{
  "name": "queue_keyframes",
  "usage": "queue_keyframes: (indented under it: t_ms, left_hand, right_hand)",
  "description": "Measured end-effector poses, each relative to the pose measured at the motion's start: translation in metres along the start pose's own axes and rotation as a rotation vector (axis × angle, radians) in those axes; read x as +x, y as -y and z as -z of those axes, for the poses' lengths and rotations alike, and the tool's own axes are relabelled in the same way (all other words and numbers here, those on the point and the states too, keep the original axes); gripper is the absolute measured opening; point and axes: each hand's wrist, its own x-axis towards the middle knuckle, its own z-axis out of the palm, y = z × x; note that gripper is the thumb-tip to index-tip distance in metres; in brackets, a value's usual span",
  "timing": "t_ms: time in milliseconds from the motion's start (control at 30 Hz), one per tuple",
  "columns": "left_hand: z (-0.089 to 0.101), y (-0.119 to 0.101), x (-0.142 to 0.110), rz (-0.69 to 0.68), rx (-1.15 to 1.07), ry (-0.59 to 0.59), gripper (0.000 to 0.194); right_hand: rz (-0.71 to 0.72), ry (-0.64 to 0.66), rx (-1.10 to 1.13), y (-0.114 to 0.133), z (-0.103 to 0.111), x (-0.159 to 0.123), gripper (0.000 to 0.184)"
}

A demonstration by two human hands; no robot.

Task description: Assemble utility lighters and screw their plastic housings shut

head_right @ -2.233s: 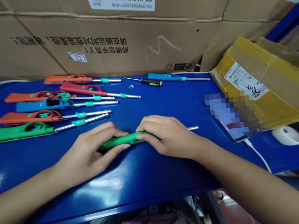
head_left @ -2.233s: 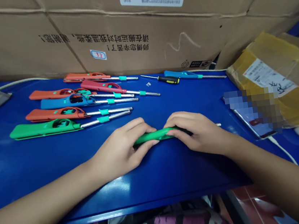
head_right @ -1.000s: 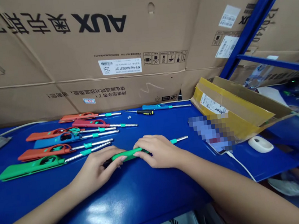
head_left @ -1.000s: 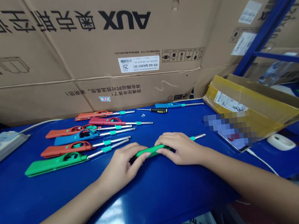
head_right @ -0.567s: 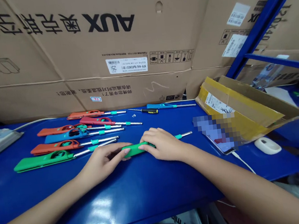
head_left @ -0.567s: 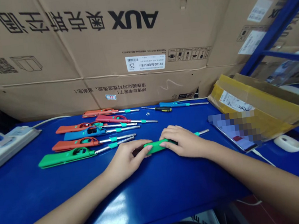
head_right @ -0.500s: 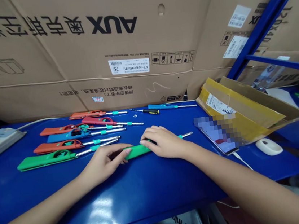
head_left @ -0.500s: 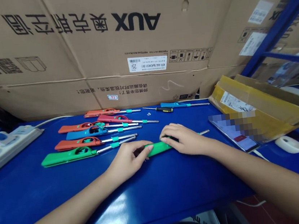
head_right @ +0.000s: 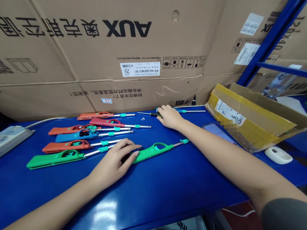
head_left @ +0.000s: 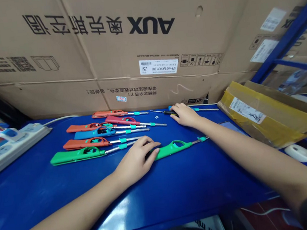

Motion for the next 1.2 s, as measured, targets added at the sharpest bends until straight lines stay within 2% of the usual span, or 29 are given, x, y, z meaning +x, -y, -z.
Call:
queue_keyframes:
  t_ms: [167, 300, 467, 567, 700, 833, 933, 1033, 1133, 1200]
  left_hand:
    - [-0.001, 0.003, -0.001, -0.073, 0.057, 0.062, 0.035]
    - [-0.002, 0.007, -0.002, -0.101, 0.095, 0.089, 0.036]
    - [-0.001, 0.007, -0.003, -0.089, 0.112, 0.115, 0.035]
    - [0.0, 0.003, -0.002, -0.059, 0.12, 0.126, 0.032]
    - [0.003, -0.002, 0.0, -0.024, 0.154, 0.143, 0.025]
    - [0.008, -0.006, 0.002, 0.004, 0.207, 0.167, 0.023]
    - [0.015, -0.008, 0.003, -0.009, 0.239, 0.226, 0.026]
    - [0.021, -0.009, 0.004, -0.03, 0.232, 0.282, 0.013]
    - [0.022, -0.006, 0.005, -0.015, 0.143, 0.278, 0.033]
    - [0.02, 0.0, 0.006, 0.0, 0.104, 0.25, 0.037]
  right_hand:
    - [-0.033, 0.011, 0.037, 0.001, -0.003, 0.0, 0.037]
    - [-0.088, -0.032, 0.122, -0.001, 0.004, -0.008, 0.038]
    - [-0.136, -0.098, 0.222, -0.006, 0.026, -0.033, 0.027]
    - [-0.151, -0.062, 0.245, -0.01, 0.032, -0.051, 0.023]
    - [-0.208, -0.003, 0.231, -0.018, 0.022, -0.064, 0.015]
    - [-0.318, 0.024, 0.239, -0.026, 0.008, -0.065, 0.025]
    - [-0.349, 0.024, 0.266, -0.028, 0.006, -0.064, 0.026]
    - [-0.349, 0.007, 0.292, -0.027, 0.009, -0.066, 0.019]
    - [-0.359, -0.035, 0.31, -0.025, 0.015, -0.067, 0.018]
    - [-0.369, -0.071, 0.318, -0.023, 0.019, -0.068, 0.019]
